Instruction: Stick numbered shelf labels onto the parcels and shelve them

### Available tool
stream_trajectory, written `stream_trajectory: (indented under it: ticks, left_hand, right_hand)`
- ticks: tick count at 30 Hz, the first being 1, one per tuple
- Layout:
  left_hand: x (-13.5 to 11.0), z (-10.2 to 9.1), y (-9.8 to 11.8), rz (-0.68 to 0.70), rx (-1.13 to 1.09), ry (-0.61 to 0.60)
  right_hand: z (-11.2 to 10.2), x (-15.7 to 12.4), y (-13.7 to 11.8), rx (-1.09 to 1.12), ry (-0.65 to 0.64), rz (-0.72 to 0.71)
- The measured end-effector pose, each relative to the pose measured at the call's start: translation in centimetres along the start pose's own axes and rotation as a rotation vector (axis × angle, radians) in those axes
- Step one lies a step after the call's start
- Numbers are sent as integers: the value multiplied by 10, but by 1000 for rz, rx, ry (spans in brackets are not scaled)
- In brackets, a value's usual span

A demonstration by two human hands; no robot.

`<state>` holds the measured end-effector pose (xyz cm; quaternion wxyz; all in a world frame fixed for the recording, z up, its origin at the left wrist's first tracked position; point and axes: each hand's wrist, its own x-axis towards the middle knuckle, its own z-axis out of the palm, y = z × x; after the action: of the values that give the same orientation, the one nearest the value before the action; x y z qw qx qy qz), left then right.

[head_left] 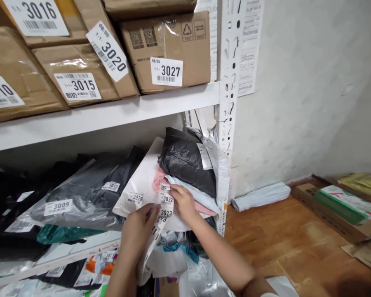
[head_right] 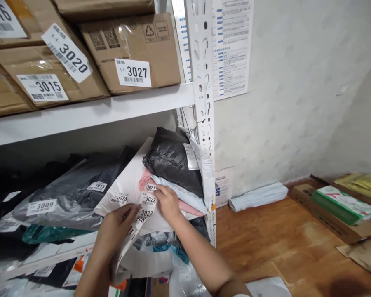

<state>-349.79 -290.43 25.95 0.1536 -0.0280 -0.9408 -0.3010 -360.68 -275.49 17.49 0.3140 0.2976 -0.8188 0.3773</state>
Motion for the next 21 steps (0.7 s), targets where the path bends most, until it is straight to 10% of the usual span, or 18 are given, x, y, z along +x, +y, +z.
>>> stream_trajectory:
  ticks: [5,11,16,21]
  left_hand:
    - [42,24,4,81,-55,-8]
    - [67,53,-12,-8,96,3]
    - [77,55,-8,-13,-193,24]
    - [85,53,-7,-26,-32,29]
  right_hand:
    - [-12,0,11,356,94,95]
    - [-3,20,21,1034,148,542]
    - [3,32,18,1175,145,606]
    - [-8,30,19,1271,36,633]
